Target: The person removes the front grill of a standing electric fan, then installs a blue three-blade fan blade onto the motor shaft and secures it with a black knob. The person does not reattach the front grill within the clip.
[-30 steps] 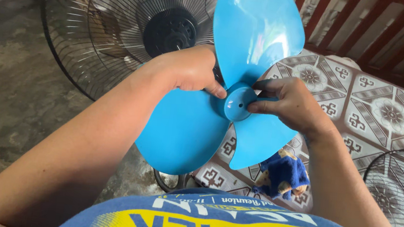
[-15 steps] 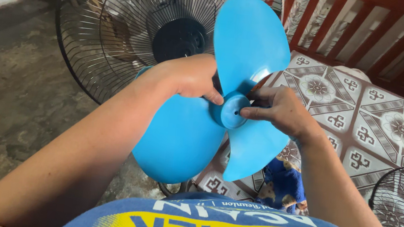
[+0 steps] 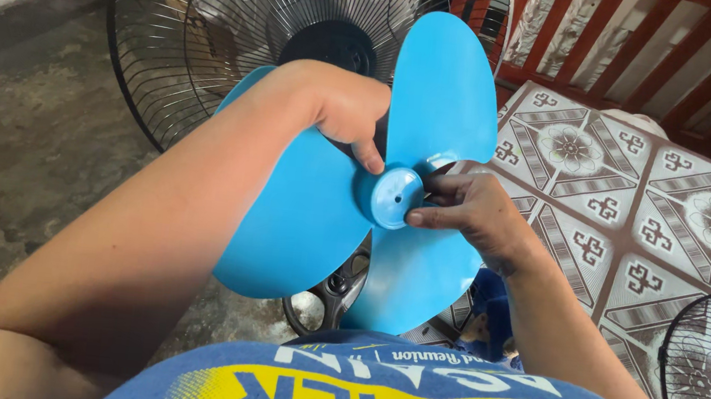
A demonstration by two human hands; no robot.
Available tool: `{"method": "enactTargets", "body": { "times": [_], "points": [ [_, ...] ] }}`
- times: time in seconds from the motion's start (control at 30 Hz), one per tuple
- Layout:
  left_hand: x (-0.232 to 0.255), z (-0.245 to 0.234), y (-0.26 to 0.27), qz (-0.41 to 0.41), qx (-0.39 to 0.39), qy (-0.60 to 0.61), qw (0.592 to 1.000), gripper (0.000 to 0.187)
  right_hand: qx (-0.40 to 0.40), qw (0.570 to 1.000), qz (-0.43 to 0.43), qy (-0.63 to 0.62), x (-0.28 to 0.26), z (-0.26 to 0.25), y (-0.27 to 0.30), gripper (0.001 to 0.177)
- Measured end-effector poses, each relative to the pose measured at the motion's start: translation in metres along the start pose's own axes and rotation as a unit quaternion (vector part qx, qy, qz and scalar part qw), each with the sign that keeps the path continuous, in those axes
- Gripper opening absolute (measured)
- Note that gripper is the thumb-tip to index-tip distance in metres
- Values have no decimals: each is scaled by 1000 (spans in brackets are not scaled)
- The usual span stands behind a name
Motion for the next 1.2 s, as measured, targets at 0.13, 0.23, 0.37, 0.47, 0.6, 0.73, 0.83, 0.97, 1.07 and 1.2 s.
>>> {"method": "enactTargets", "body": {
  "times": [0.13, 0.23, 0.37, 0.47, 0.6, 0.73, 0.83, 0.97, 1.07, 1.2],
  "points": [
    [9, -3, 12, -22, 32, 6, 999, 41, 20, 999, 21, -24, 1, -5, -3, 49],
    [19, 4, 28, -56, 116, -50, 990, 44, 44, 998, 29, 29, 9, -8, -3, 51],
    [29, 39, 51, -67, 284, -179, 940, 32, 90, 991, 8, 96, 22, -12, -9, 56],
    [29, 67, 61, 73, 376, -143, 913, 48, 120, 990, 67, -2, 28, -14, -11, 60],
    [25, 93, 60, 156, 496, -78, 851, 66, 108, 992, 60, -10, 22, -16, -13, 55],
    [13, 103, 55, 130, 499, -64, 854, 63, 91, 994, 47, -39, 13, -10, -20, 48],
    [9, 110, 55, 125, 516, -36, 846, 63, 77, 995, 16, -62, 7, -2, -21, 38],
    [8, 116, 55, 115, 534, -1, 838, 69, 86, 995, -21, -53, 1, 9, -21, 29],
    [8, 120, 57, 100, 566, -21, 818, 67, 100, 993, -41, -50, -1, 18, -24, 29],
    [3, 124, 58, 83, 578, -23, 812, 67, 123, 990, -67, -22, -1, 25, -27, 32]
  ]
}}
Point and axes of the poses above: each hand's wrist, its own y-axis away from the middle knuckle, its own z-axis out of the palm, x = y × z, the point moved 1 cm from there along -y, towards the middle knuckle, and after that the axes turned 10 degrees about -z, right-handed, at the moved point
